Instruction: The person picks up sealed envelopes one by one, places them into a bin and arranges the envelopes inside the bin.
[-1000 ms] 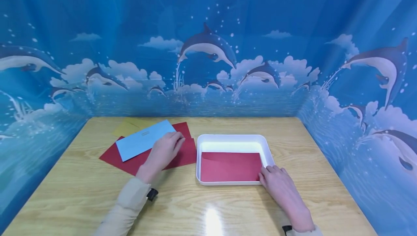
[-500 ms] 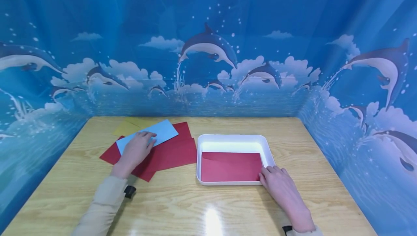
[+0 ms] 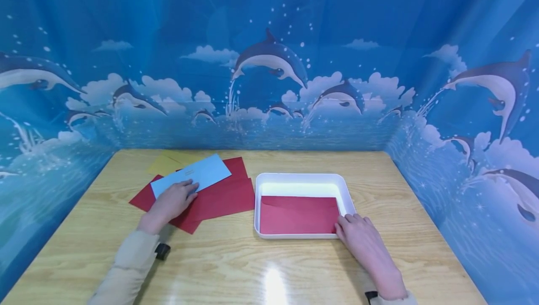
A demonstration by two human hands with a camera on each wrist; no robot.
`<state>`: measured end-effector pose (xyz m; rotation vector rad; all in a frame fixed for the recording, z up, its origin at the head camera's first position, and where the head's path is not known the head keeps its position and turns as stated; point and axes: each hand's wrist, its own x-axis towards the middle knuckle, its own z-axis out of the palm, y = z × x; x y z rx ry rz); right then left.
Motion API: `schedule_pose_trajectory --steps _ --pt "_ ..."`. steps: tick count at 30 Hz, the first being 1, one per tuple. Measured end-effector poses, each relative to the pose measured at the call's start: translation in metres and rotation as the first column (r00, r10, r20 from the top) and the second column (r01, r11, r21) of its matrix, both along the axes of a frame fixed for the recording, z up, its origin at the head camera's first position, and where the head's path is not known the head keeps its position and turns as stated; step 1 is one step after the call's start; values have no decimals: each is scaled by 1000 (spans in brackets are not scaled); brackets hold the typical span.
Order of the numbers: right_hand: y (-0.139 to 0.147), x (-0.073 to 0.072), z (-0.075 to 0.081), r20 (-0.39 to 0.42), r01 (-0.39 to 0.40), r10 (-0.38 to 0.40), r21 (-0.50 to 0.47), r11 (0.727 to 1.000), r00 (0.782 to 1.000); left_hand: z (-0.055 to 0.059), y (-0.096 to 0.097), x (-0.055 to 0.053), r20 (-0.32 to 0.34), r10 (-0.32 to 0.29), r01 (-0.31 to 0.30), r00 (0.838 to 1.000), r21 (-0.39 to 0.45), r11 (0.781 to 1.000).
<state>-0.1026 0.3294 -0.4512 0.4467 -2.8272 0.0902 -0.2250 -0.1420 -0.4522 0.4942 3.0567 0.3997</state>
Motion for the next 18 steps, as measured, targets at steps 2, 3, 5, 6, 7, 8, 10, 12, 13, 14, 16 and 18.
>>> schedule_pose_trajectory --steps 2,3,5,6,7,8,10,12,13,14,16,18 --pt "0 0 0 2 -1 1 -1 1000 1000 1 0 3 0 -13 13 1000 9 1000" --pt "0 0 1 2 -2 2 0 1000 1000 1 1 5 2 -19 19 1000 17 1000" --pt "0 0 1 3 -3 3 -2 1000 1000 2 1 9 3 -31 31 1000 31 999" --pt "0 0 1 4 -2 2 -3 1000 1000 2 2 11 3 -38 38 999 37 999" --pt "0 0 1 4 -2 2 -4 1000 1000 2 2 14 4 -43 43 999 42 998" --pt "0 0 1 4 -1 1 -4 1000 1000 1 2 16 6 -47 47 999 48 998" --pt "0 -1 1 4 1 -1 -4 1000 1000 0 2 20 7 -52 52 999 55 997" --pt "0 0 1 7 3 -3 -5 1000 1000 -1 3 24 9 -54 53 999 58 997" --pt "0 -1 1 7 4 -4 -5 1000 1000 -1 3 26 12 -53 52 999 60 997" --pt "0 -1 1 5 5 -5 -6 1000 1000 -2 4 28 15 -53 52 999 64 997" --pt "0 0 0 1 3 -3 -6 1000 1000 -2 6 31 13 -58 57 998 68 996" --pt "0 0 0 -5 0 0 -6 1000 1000 -1 8 35 10 -73 72 997 77 994"
